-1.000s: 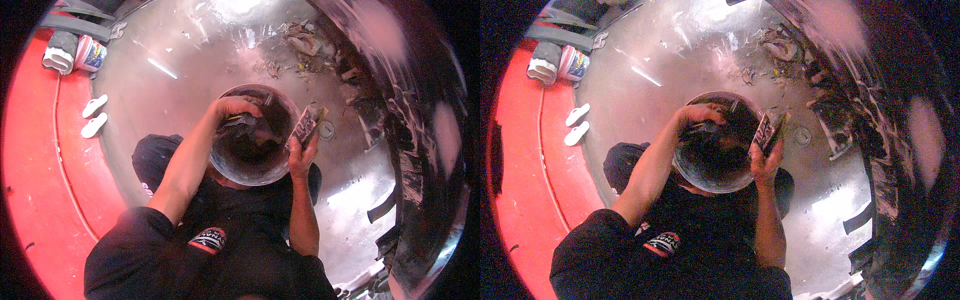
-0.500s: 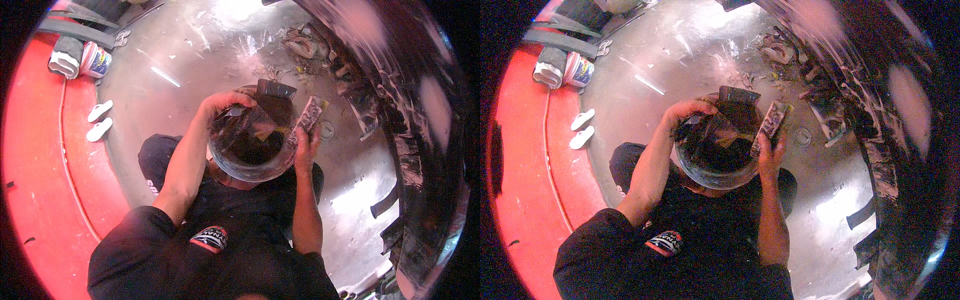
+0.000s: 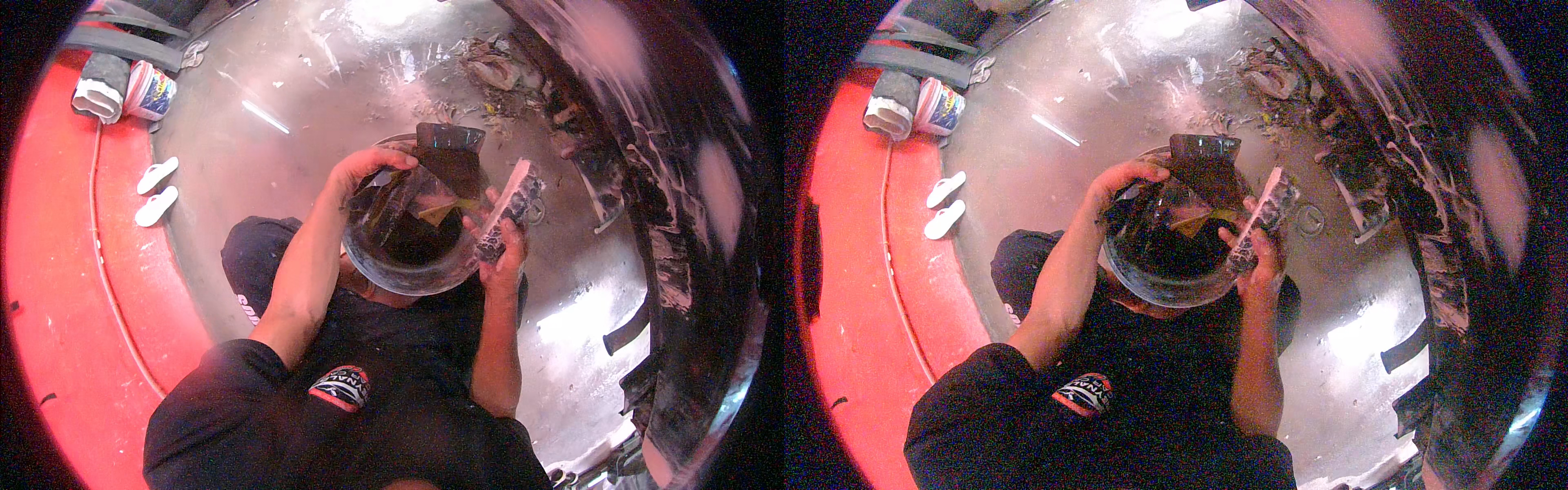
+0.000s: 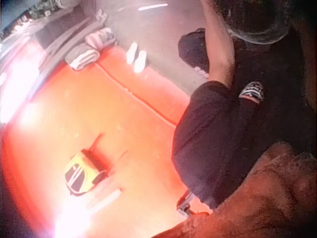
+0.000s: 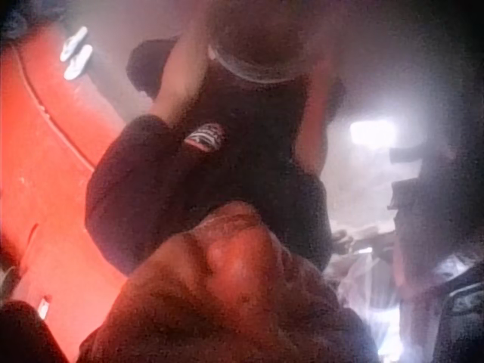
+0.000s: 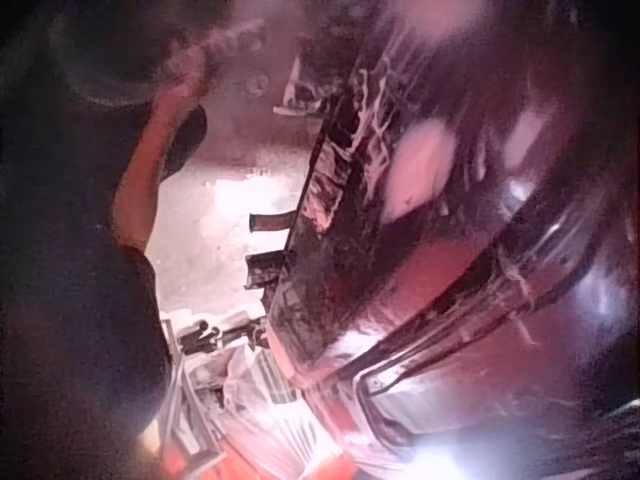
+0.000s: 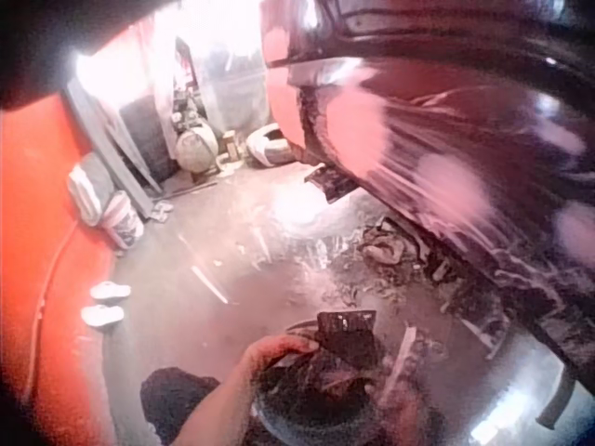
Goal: The person sands a detached maroon car fender with a sanding block, repeatedly dipping the block into a bucket of water. The person works on the curved surface, smoothing the paint or primer.
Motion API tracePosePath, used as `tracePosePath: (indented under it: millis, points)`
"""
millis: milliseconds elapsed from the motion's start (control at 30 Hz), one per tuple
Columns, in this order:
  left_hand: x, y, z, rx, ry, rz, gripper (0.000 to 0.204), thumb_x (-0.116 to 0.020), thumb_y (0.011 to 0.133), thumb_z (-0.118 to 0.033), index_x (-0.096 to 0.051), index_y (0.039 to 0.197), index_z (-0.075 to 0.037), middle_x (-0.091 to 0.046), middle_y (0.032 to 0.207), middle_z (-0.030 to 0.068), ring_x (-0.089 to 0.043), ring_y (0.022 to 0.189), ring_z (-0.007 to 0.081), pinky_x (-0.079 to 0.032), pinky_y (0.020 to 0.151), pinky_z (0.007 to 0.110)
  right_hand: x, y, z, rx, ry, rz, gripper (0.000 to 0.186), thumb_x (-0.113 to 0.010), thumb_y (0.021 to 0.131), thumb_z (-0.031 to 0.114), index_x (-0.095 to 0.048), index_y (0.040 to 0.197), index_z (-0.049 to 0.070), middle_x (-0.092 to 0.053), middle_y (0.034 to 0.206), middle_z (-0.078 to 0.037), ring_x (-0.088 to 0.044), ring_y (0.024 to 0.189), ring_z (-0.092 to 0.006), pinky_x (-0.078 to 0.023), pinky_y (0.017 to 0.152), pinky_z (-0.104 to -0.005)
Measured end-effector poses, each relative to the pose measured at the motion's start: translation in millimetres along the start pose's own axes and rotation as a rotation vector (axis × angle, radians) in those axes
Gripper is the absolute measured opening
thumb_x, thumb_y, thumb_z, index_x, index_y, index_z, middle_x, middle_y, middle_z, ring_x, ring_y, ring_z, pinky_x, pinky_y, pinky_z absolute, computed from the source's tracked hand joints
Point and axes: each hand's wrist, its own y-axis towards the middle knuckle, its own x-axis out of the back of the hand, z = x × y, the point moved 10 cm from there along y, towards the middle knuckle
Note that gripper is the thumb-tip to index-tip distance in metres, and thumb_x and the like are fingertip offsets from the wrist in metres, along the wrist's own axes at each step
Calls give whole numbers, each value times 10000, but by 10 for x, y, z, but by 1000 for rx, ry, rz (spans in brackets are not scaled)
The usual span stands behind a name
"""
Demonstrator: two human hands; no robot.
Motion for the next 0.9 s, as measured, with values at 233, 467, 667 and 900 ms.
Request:
tracePosePath:
  millis: [233,467,667,900]
  points:
    - [-376,-106,-185,-106,-20,132,657,-726,814,-183,-503,1413,-35,-646,1287,96,-641,1105,209,-496,996,357,-70,39,-48,-75,-224,-78,615,-668,873,164,-429,1430,62,-589,1246,-144,-643,992,-260,-609,803,-437]
    - [-213,-295,-180,-129,-133,-127,438,-699,859,-223,-638,1248,-34,-700,1177,134,-693,1020,267,-550,939,416,236,2,123,90,-504,-207,581,-668,870,134,-451,1394,13,-608,1148,-104,-640,918,-229,-555,781,-343]
    - [105,29,162,18,-331,-87,447,-674,878,-301,-641,1238,-39,-718,1130,145,-712,964,290,-577,895,443,172,-238,241,127,-1049,-76,644,-724,832,194,-448,1372,-24,-542,1295,-154,-545,1159,-264,-434,1006,-382]
    - [151,208,-23,-90,-153,-158,378,-690,861,-257,-678,1177,-50,-740,1052,102,-711,877,212,-582,824,369,-383,-460,137,298,-1338,88,728,-765,794,254,-441,1356,-76,-487,1377,-239,-472,1287,-328,-365,1092,-429]
